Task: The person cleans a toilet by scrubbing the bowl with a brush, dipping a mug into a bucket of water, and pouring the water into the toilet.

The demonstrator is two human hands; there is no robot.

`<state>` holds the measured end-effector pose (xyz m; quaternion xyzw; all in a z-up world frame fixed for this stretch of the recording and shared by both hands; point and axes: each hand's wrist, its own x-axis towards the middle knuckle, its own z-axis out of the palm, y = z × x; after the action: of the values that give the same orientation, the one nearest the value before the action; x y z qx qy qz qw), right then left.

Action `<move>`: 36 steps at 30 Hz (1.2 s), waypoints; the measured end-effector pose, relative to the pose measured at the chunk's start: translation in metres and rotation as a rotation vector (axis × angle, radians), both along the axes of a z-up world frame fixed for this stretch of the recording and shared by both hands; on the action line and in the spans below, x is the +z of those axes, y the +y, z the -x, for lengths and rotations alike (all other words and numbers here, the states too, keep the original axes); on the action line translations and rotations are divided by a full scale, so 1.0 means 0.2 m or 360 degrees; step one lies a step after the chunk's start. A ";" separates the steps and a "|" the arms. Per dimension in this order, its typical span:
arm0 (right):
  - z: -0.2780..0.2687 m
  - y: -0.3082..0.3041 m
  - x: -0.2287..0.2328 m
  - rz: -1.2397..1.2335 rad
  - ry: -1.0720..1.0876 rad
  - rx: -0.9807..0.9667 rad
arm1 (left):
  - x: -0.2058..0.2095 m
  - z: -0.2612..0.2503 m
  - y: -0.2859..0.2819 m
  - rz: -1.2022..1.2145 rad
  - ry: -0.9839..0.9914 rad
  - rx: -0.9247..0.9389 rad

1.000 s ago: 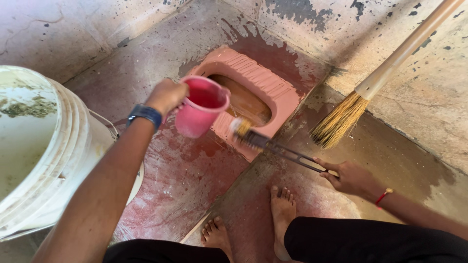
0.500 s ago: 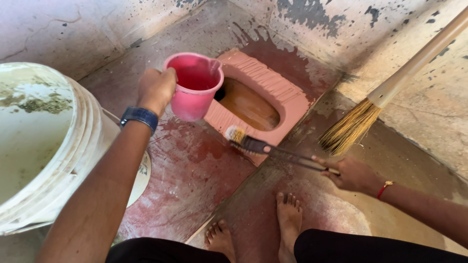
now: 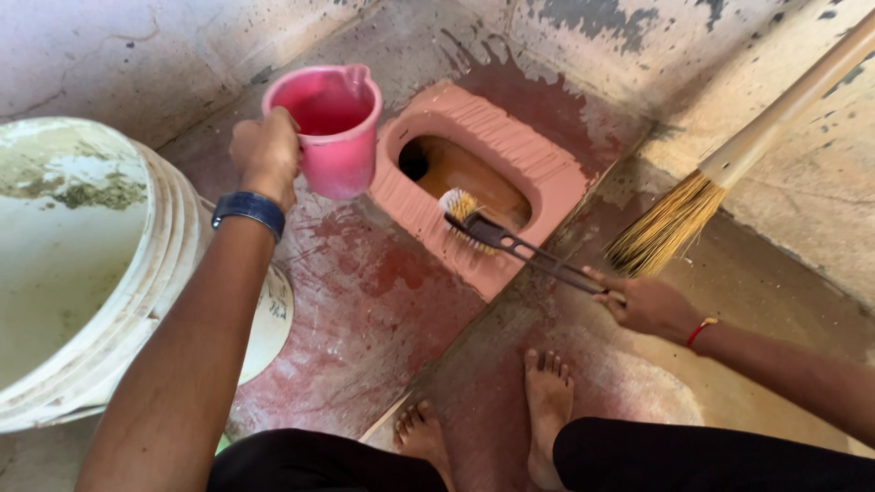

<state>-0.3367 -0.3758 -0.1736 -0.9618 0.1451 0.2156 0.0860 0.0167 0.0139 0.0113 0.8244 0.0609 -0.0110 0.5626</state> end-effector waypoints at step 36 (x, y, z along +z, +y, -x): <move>-0.46 0.98 -0.07 -0.0468 -0.0698 -0.0732 | -0.25 0.00 -0.06 -0.0498 -0.0051 -0.0080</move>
<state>-0.2441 -0.1794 -0.1874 -0.9047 0.3035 -0.0025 0.2992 0.0161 0.0024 -0.0389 0.9033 0.0321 -0.0025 0.4278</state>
